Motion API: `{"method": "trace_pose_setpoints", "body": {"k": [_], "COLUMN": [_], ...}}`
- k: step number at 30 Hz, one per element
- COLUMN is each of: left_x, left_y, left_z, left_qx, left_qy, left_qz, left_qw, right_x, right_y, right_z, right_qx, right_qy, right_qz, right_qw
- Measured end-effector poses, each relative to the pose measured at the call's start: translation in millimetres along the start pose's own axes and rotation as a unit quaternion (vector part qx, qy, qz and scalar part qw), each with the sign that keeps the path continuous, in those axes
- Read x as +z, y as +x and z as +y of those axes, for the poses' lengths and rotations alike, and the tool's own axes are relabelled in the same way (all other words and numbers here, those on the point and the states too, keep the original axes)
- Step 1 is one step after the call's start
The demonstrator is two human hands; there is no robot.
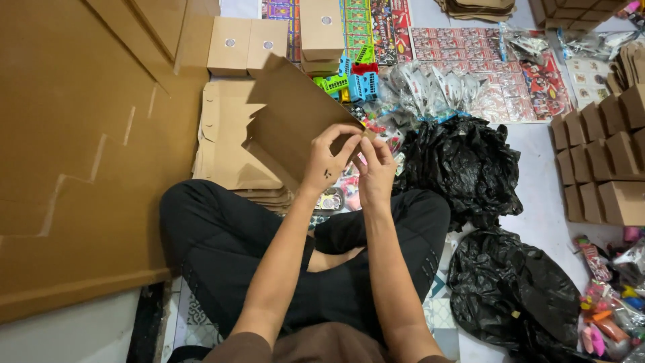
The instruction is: The person sits on the floor and assembles small cardboard boxes by folding the flaps and tucking the tabs into slots. They handle multiple flat-packed boxes one at a time, folding them into shape and securing the edges. The workspace is cluttered with packaging materials and toys.
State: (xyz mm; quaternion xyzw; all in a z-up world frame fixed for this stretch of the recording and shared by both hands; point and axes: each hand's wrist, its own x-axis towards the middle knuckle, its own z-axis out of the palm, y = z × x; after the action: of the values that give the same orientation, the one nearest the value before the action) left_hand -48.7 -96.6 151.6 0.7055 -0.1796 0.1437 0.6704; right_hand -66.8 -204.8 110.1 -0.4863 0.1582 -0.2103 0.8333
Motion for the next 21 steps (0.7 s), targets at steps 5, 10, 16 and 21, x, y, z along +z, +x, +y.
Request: {"method": "trace_pose_setpoints", "body": {"k": [5,10,16,21], "left_x": [8,19,36,37], "left_y": [-23,-47,-64,-73], "left_z": [-56,-118,-154,-144], "left_qx": [-0.102,-0.181,-0.245,-0.261], "left_qy": [-0.030,-0.084,-0.190,-0.230], "left_qz": [-0.030,-0.028,-0.007,0.021], "left_qw": [0.994,0.980,0.951,0.937], "right_x": [-17,-44,-54,-60], "right_y": [-3,-1,-2,-1], "right_z": [35,67,85,88], "right_qx": [0.009,0.002,-0.064,-0.214], "right_qy": [-0.019,-0.056,-0.115,-0.257], "right_qz": [0.032,0.038,0.041,0.021], "right_qw": [0.999,0.998,0.990,0.942]}}
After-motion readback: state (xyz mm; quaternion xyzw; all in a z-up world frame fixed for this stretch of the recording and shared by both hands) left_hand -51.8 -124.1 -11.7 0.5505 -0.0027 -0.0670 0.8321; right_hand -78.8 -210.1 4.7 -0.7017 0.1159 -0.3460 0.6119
